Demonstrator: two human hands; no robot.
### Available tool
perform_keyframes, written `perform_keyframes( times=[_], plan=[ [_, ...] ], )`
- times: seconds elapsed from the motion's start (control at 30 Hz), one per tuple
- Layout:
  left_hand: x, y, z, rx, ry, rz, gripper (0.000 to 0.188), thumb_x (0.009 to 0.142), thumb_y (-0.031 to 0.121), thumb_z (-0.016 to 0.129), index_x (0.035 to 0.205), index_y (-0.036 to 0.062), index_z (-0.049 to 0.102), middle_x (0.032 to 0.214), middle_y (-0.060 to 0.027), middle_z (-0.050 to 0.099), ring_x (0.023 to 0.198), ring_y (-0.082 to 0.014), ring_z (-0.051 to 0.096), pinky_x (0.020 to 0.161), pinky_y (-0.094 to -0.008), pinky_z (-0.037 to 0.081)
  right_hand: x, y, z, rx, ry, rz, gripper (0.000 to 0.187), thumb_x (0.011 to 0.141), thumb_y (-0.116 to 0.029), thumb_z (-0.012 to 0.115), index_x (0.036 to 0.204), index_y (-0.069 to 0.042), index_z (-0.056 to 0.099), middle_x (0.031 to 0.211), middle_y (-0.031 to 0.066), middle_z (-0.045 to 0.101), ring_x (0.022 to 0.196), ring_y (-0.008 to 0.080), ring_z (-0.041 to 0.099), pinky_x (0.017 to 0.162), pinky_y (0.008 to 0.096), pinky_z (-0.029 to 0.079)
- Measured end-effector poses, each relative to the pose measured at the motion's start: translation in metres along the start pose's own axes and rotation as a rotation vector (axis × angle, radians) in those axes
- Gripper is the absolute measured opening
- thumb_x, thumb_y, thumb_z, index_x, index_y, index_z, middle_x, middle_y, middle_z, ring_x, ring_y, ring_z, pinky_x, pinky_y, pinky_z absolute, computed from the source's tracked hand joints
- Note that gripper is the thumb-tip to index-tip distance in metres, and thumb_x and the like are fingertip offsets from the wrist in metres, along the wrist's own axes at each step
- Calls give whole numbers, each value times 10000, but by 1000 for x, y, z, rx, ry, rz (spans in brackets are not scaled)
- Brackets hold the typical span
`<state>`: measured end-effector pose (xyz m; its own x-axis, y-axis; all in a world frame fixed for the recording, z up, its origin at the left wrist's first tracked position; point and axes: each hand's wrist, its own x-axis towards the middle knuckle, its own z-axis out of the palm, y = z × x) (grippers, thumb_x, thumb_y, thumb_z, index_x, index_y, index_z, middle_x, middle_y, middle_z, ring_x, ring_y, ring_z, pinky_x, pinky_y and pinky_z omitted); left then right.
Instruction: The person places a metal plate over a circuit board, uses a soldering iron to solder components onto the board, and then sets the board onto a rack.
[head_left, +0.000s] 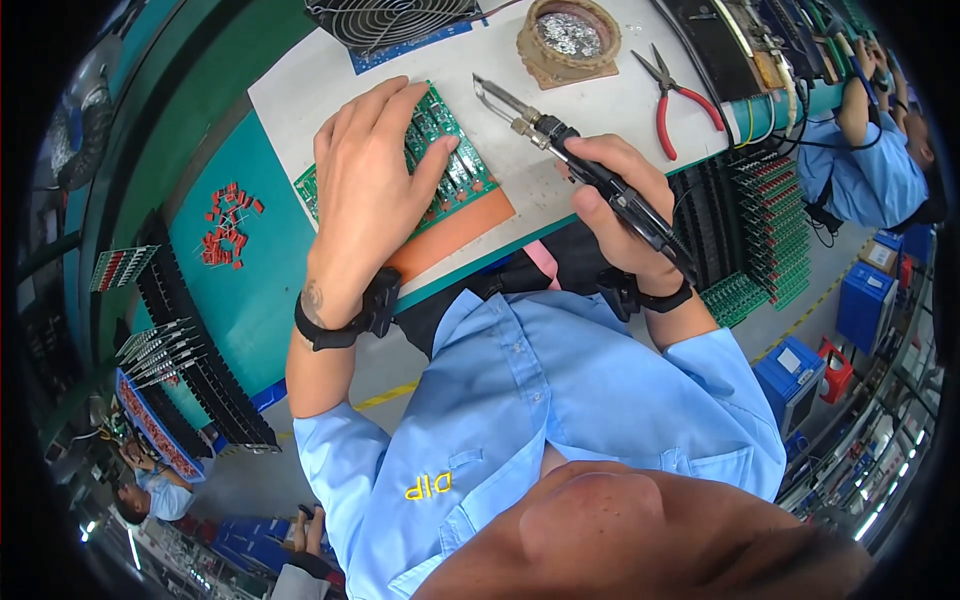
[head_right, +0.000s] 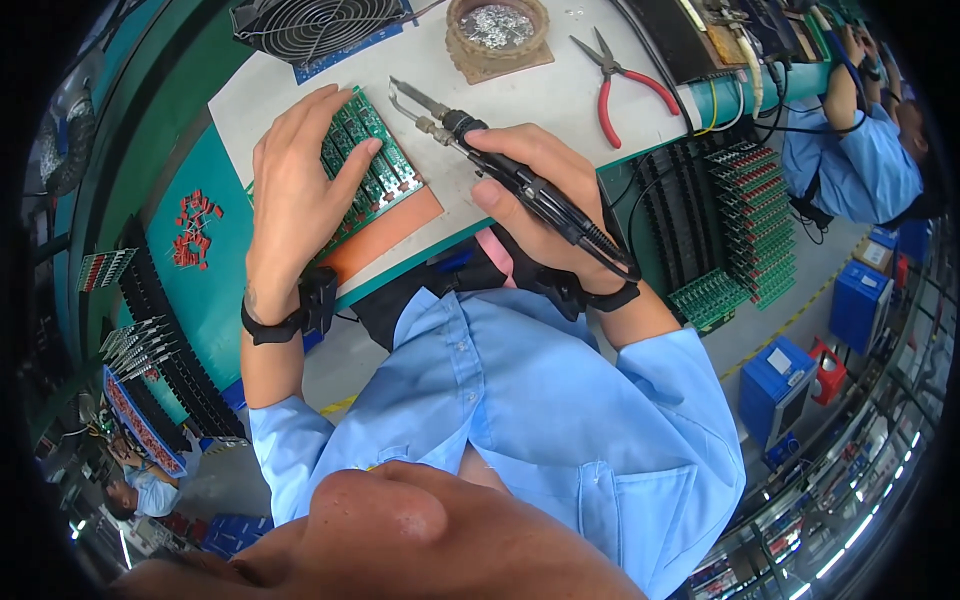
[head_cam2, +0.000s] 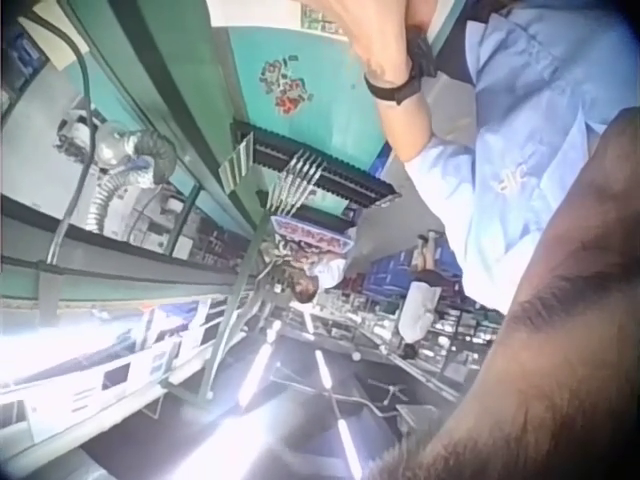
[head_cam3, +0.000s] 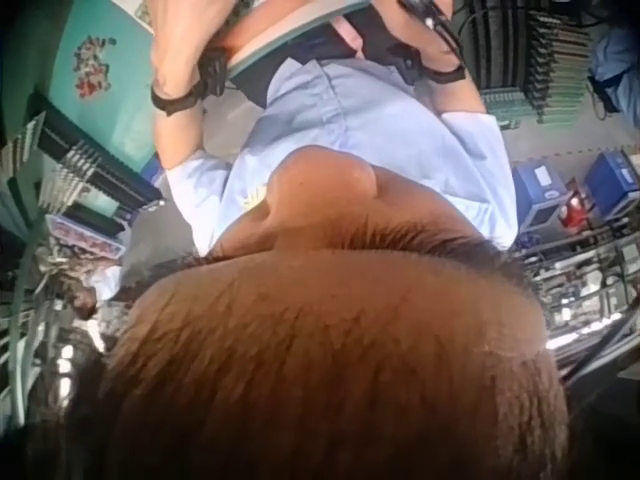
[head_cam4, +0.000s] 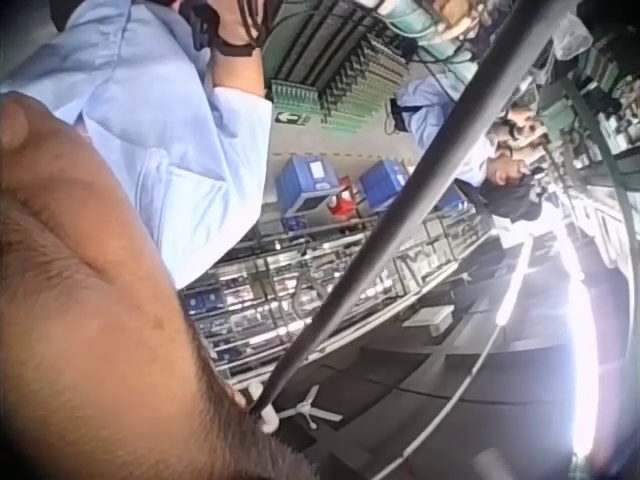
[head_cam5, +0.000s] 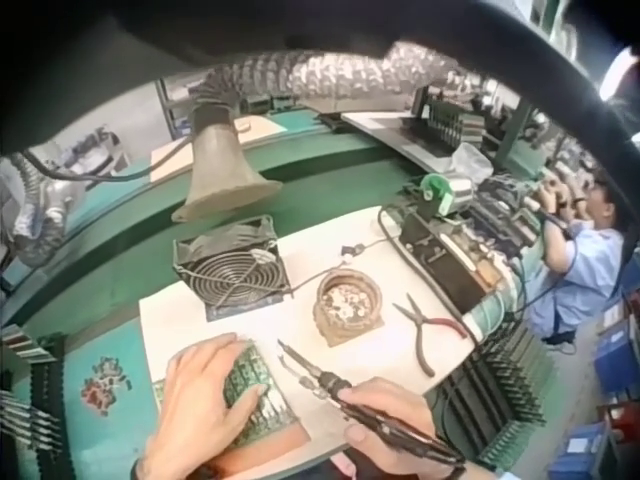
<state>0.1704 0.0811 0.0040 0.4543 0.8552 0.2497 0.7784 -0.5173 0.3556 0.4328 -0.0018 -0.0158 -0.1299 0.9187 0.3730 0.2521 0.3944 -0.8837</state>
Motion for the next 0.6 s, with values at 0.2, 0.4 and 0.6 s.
perform_keyframes(
  times=[0.2,0.4,0.6],
  plan=[
    [-3,-6,11,-68,19,-32,433,851,232,826,1229,51,722,1359,-119,673,1223,-330,627,1085,-462,430,-1,11,1,74,-47,114,406,886,12,779,1272,42,657,1016,132,718,933,190,708,856,312,562],
    [-5,-4,13,-75,33,-69,410,833,217,830,1197,53,736,1345,-95,679,1210,-314,631,1073,-458,436,3,9,1,120,21,211,404,811,28,820,1200,36,710,1028,123,765,910,165,750,813,280,585],
    [-4,0,13,-74,61,-81,408,821,197,833,1184,40,730,1332,-100,686,1196,-321,640,1055,-452,458,3,9,0,132,-8,250,394,835,10,818,1210,40,703,1041,123,760,938,163,751,856,284,592]
  ],
)
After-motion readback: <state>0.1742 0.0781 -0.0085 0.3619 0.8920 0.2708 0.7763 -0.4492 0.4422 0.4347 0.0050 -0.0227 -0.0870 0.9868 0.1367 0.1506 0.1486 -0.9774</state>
